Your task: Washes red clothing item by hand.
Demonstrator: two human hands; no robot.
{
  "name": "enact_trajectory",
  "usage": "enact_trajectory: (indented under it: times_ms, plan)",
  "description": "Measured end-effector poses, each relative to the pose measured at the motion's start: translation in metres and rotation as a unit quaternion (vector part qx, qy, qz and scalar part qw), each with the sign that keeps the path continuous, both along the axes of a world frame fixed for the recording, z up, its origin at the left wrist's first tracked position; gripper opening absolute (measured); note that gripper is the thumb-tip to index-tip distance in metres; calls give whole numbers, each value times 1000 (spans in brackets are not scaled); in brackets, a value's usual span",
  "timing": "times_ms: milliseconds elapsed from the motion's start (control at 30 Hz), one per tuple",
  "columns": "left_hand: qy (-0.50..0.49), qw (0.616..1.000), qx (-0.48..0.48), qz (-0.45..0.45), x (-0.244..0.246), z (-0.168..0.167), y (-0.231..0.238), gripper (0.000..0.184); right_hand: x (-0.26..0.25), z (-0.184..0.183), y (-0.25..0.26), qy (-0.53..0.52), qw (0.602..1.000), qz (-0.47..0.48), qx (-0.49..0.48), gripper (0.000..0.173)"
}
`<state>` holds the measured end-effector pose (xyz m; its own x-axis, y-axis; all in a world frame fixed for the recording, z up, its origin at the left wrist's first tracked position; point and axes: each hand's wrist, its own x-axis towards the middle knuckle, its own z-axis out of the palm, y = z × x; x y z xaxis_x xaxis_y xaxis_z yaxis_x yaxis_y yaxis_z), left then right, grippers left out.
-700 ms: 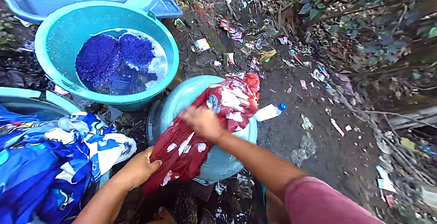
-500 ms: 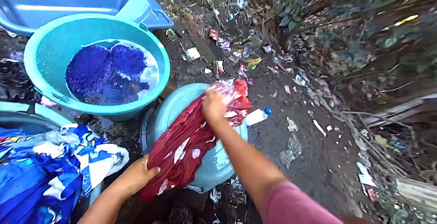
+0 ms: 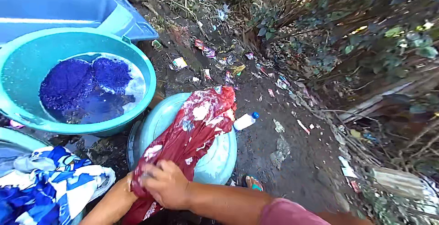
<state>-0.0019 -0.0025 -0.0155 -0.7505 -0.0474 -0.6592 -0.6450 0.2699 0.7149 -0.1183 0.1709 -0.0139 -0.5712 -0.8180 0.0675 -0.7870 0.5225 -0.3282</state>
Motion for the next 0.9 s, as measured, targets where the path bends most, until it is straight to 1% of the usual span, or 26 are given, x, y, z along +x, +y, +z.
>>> enact_trajectory:
  times_ms: [33,67,100,133,167,200,233,267,300,367,400,433,467,500,533,567,600,633,667,700,733,767,800,833,867,900]
  plan:
    - [-5,1000,-5,-9,1,2,-2,53,-9,-8,4,26,998,61,-22,22]
    - [-20,1000,-2,-15,2,6,-2,51,-41,-11,12,48,995,82,-18,22]
    - [-32,999,1,-14,1,9,-1,50,-86,-11,20,64,997,53,3,24]
    - [-38,999,3,-11,0,12,-1,48,-131,-12,29,59,997,-20,40,27]
    - [-37,999,3,-9,-2,13,1,46,-170,-10,38,42,990,-114,75,30]
    - [-31,999,0,-8,-5,13,1,46,-197,-4,42,21,974,-204,93,33]
    - [-26,1000,-4,-7,-5,11,1,47,-201,3,37,2,961,-261,92,34]
    - [-25,1000,-6,-11,-3,8,2,48,-178,10,23,-16,958,-271,90,34]
    - [-24,999,-10,-20,-3,6,3,48,-134,16,4,-28,968,-235,85,32]
    - [-17,999,-29,-39,-1,6,3,46,-40,14,-28,-9,996,-86,26,25]
    - [-16,997,-47,-50,3,7,2,43,-21,9,-32,-1,1000,-14,-1,22]
    - [-31,996,-52,-60,5,10,1,44,-29,2,-28,13,1000,23,-7,19]
    - [-43,996,-48,-57,7,13,1,46,-62,-3,-17,12,999,26,14,21]
    - [-45,997,-41,-44,7,14,0,48,-112,-7,-2,7,999,-13,47,26]
    - [-44,998,-34,-36,5,15,-1,48,-163,-8,13,-1,994,-81,76,31]
    - [-41,998,-34,-35,1,15,-1,49,-203,-9,26,-3,984,-155,87,34]
    - [-39,998,-39,-38,-4,12,-1,49,-220,-8,31,-4,972,-216,87,35]
    - [-37,998,-42,-42,-8,10,1,49,-210,-3,27,-14,965,-246,94,36]
    - [-36,997,-46,-47,-11,8,3,49,-173,4,16,-29,966,-239,97,36]
    - [-32,997,-50,-49,-13,6,4,49,-119,6,-2,-27,976,-197,88,35]
    - [-24,997,-58,-48,-12,3,3,48,-64,5,-18,-11,989,-138,54,30]
    - [-15,996,-69,-47,-9,0,2,45,-24,1,-25,4,997,-74,17,25]
    - [-21,995,-76,-54,-6,1,1,46,-12,-4,-25,26,999,-20,-15,20]
    - [-44,995,-69,-57,-4,3,0,50,-28,-8,-17,57,998,0,-22,18]
    - [-59,996,-58,-46,-3,6,-1,53,-67,-9,-5,71,997,-17,3,21]
    - [-66,996,-53,-35,-1,7,-1,53,-115,-9,9,49,996,-64,49,25]
